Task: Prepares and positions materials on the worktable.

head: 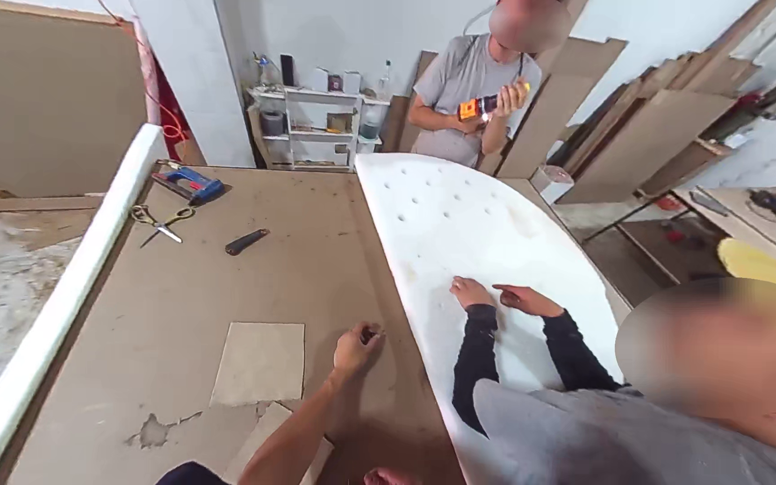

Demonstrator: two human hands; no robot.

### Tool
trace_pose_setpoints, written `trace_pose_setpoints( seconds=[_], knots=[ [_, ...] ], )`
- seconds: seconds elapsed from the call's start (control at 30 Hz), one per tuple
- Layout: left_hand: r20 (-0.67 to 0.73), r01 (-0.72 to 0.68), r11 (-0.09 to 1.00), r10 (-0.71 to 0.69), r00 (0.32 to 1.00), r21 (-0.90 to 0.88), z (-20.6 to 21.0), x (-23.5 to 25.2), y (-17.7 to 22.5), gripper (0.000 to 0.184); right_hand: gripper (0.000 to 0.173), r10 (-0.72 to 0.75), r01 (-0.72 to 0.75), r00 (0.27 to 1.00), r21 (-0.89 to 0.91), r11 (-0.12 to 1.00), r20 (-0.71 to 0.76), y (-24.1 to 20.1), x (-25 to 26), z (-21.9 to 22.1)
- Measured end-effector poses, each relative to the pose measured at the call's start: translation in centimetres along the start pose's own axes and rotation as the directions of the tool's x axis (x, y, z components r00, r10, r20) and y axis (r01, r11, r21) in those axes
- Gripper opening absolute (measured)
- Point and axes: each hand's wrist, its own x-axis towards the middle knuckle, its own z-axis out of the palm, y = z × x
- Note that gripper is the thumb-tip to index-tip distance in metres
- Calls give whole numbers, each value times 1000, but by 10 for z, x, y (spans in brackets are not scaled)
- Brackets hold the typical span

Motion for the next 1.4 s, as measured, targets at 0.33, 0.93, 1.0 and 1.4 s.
trace_pose_setpoints(
  seconds=[0.33, 0.93, 1.0, 1.4],
  knots=[
    [-130, -84, 996, 87, 988, 24, 10, -1, 1, 48, 32, 195, -196, 968, 6, 980, -158, -12, -4, 8],
    [-149, -115, 990, 127, 981, 88, 17, -3, 2, 48, 43, 79, -77, 987, 18, 997, -139, -8, -23, -12],
    [-147, -115, 991, 125, 981, 74, 16, -3, 4, 48, 28, -7, 14, 995, 65, 998, -102, 0, -24, -14],
    [-170, -86, 987, 62, 983, -134, 11, -9, 2, 49, 26, -33, 41, 996, 94, 995, -79, 8, -92, -15]
  ],
)
